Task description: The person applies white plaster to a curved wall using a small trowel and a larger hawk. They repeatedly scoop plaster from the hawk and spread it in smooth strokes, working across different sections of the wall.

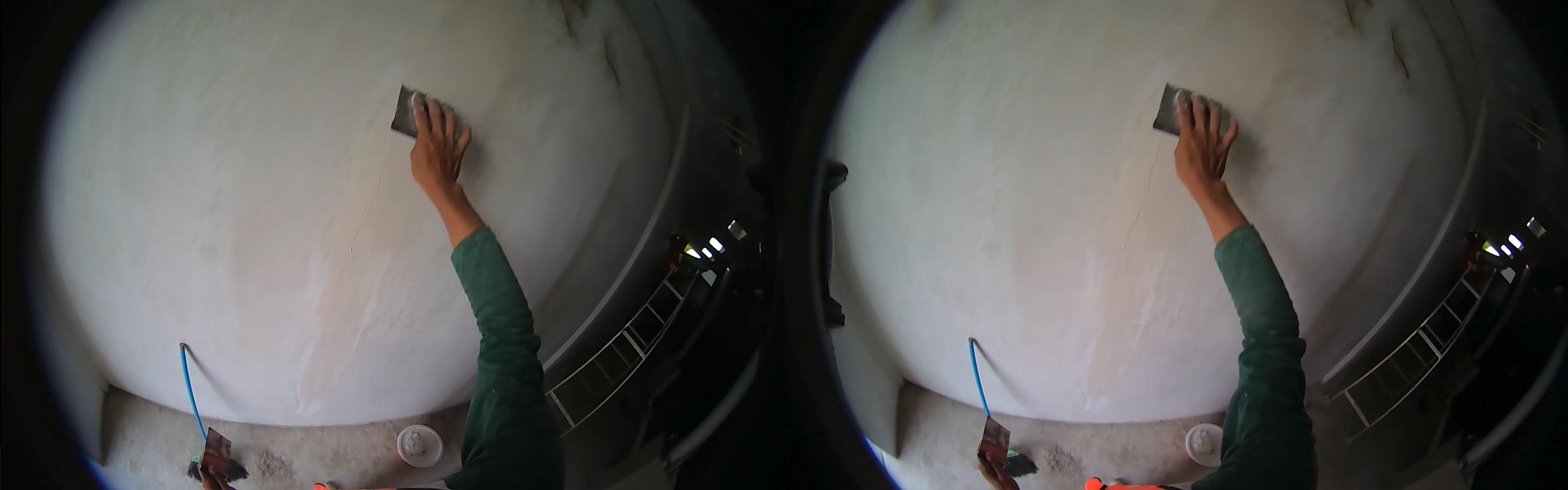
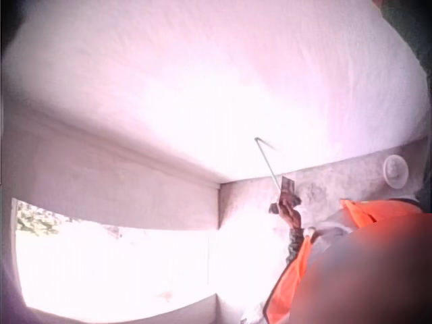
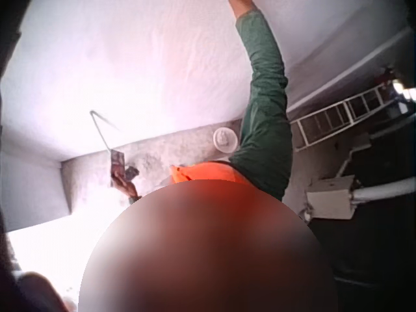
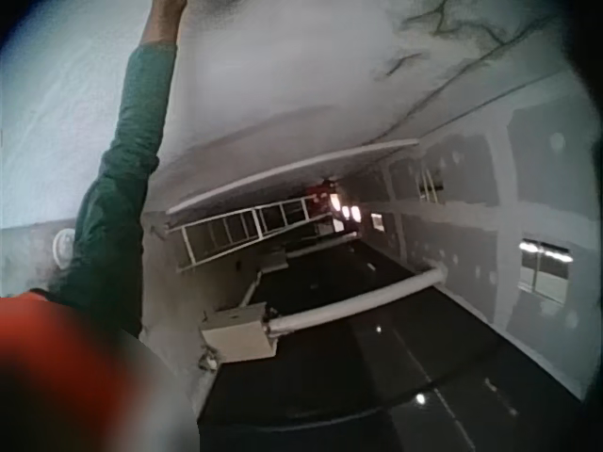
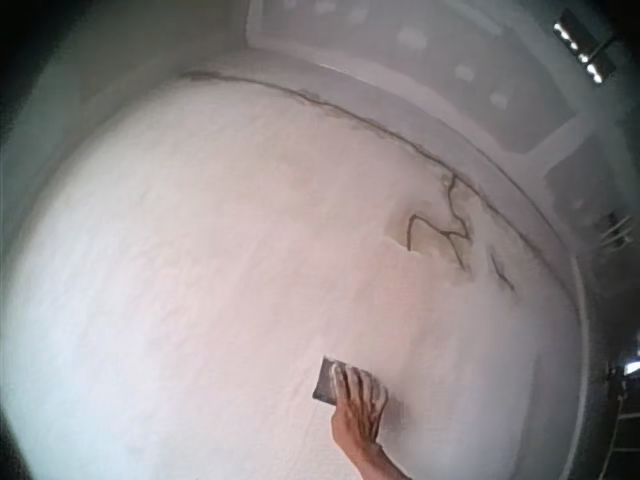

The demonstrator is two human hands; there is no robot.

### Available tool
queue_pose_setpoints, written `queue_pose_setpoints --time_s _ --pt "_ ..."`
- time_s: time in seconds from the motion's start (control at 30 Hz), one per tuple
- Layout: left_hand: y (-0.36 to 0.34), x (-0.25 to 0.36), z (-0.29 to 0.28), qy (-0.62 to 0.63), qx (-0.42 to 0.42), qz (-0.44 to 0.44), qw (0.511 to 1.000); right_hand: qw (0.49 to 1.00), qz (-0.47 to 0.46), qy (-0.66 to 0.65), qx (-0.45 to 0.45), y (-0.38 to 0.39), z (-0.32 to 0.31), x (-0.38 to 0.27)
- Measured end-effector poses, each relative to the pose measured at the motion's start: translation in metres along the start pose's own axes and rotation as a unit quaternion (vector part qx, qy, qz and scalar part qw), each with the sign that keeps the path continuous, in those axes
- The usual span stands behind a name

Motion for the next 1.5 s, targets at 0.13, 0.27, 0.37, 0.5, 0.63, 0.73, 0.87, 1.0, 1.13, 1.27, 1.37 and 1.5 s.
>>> queue_pose_setpoints --time_s 0.13,0.27,0.37,0.5,0.63,0.73,0.87,1.0,1.13,1.27,1.37,1.5 --pt "0.006 0.021 0.015 -0.013 -0.038 0.024 0.999 0.996 0.008 0.085 -0.037 -0.066 0.006 0.023" --pt "0.011 0.036 0.015 -0.004 -0.045 0.019 0.999 0.987 -0.067 0.031 -0.142 -0.001 -0.012 -0.049" --pt "0.006 0.036 0.010 -0.002 -0.049 0.018 0.999 0.962 -0.131 -0.021 -0.239 0.025 -0.017 -0.063" --pt "-0.004 0.024 0.005 -0.011 -0.053 0.001 0.999 0.998 -0.026 0.013 -0.060 -0.066 -0.020 0.017" --pt "-0.011 0.006 0.003 -0.043 -0.046 -0.037 0.997 0.998 -0.050 0.024 -0.036 -0.118 -0.005 0.046" --pt "-0.012 -0.004 0.006 -0.036 -0.047 -0.035 0.998 0.989 -0.126 -0.012 -0.071 -0.074 -0.010 0.009" --pt "-0.007 -0.005 0.007 -0.009 -0.047 0.005 0.999 0.965 -0.198 0.013 -0.169 -0.009 -0.027 -0.033" --pt "-0.008 0.000 0.007 0.048 -0.040 -0.007 0.998 0.991 -0.098 0.047 -0.074 -0.066 -0.039 0.014" --pt "-0.010 0.011 0.008 0.002 -0.044 0.022 0.999 0.995 -0.044 0.040 -0.079 -0.124 -0.021 0.057" --pt "-0.008 0.014 0.011 0.005 -0.037 0.022 0.999 0.988 -0.145 0.008 -0.061 -0.082 -0.018 0.010" --pt "-0.005 0.016 0.010 -0.007 -0.028 0.020 0.999 0.964 -0.216 0.047 -0.148 -0.030 -0.021 -0.035" --pt "-0.003 0.026 0.005 -0.030 -0.036 0.021 0.999 0.977 -0.170 0.019 -0.124 -0.042 -0.031 -0.030"
Point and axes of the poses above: each hand's wrist, its own y-axis away from the middle knuckle, its own z-axis out of the palm, x = y × z, the point moved 5 cm from there along -y, towards the middle knuckle, and after that the axes turned 2 degrees about z, right-handed, at the moved point
